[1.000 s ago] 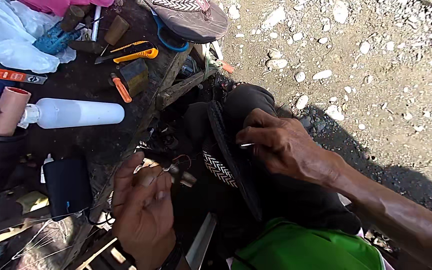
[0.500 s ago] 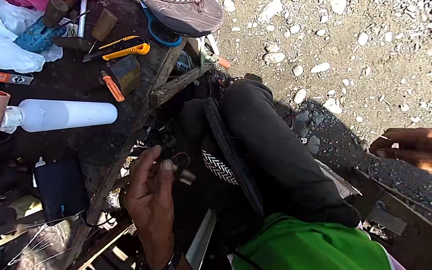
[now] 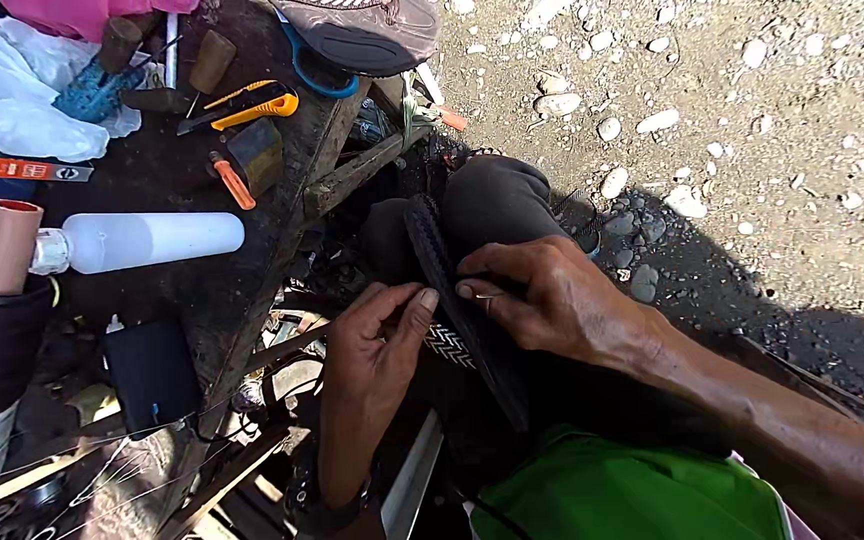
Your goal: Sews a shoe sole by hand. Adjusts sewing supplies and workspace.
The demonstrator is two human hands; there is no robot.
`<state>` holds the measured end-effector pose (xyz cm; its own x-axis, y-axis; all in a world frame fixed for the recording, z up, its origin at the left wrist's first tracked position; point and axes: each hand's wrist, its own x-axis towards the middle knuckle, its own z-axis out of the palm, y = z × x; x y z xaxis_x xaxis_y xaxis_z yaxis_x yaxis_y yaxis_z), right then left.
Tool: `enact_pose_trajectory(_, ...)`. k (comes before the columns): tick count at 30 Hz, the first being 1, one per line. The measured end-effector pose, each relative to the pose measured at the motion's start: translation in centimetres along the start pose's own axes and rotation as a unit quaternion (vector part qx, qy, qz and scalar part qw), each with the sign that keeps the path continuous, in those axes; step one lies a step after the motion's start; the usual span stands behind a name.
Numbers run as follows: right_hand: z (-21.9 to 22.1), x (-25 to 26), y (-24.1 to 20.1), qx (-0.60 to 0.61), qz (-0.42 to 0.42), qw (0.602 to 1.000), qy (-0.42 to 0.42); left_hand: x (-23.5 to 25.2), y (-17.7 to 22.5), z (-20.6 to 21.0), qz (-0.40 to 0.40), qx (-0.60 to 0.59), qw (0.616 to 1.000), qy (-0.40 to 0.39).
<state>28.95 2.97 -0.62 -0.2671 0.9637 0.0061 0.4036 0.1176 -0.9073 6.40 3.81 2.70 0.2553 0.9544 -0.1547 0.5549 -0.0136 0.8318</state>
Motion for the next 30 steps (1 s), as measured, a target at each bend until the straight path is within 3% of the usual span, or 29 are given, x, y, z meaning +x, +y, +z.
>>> enact_pose_trajectory(3,0.1,0.3,0.0,0.022,0.005,1.000,-0.013,0.3,-1.1,0.3,0.003,-0.054,0.999,0.008)
enact_pose_trajectory(7,0.8,0.4,0.0,0.022,-0.005,1.000,-0.005,0.5,-1.9,1.2,-0.010,-0.270,0.962,0.047)
enact_pose_trajectory(13,0.5,0.6,0.0,0.021,0.011,0.999,-0.027,-0.7,-2.1,-0.5,0.025,-0.255,0.966,0.031)
enact_pose_trajectory(15,0.4,0.5,0.1,0.027,0.009,0.999,-0.026,-1.2,-1.8,-1.0,0.042,-0.376,0.926,0.020)
enact_pose_trajectory(17,0.4,0.5,0.1,0.028,0.006,0.999,-0.026,-1.4,-1.0,-0.4,0.052,-0.537,0.842,0.004)
enact_pose_trajectory(19,0.3,0.4,0.1,0.027,0.009,0.999,-0.027,-1.4,-0.4,0.3,0.029,-0.596,0.802,0.028)
enact_pose_trajectory(20,0.3,0.4,0.1,0.027,0.011,0.999,-0.029,-1.4,-0.5,0.6,0.007,-0.575,0.817,0.048)
enact_pose_trajectory(21,0.3,0.4,0.0,0.028,0.012,0.999,-0.030,-1.5,-0.8,0.8,-0.014,-0.514,0.855,0.070)
enact_pose_trajectory(24,0.3,0.4,0.0,0.028,0.015,0.999,-0.032,-1.6,-0.8,1.4,-0.011,-0.232,0.968,0.094)
enact_pose_trajectory(27,0.3,0.5,0.0,0.028,0.013,0.999,-0.031,-1.4,0.0,1.7,0.038,-0.032,0.996,0.075)
enact_pose_trajectory(30,0.4,0.5,0.2,0.029,0.004,0.999,-0.029,-0.8,0.1,1.0,0.051,0.019,0.998,0.034)
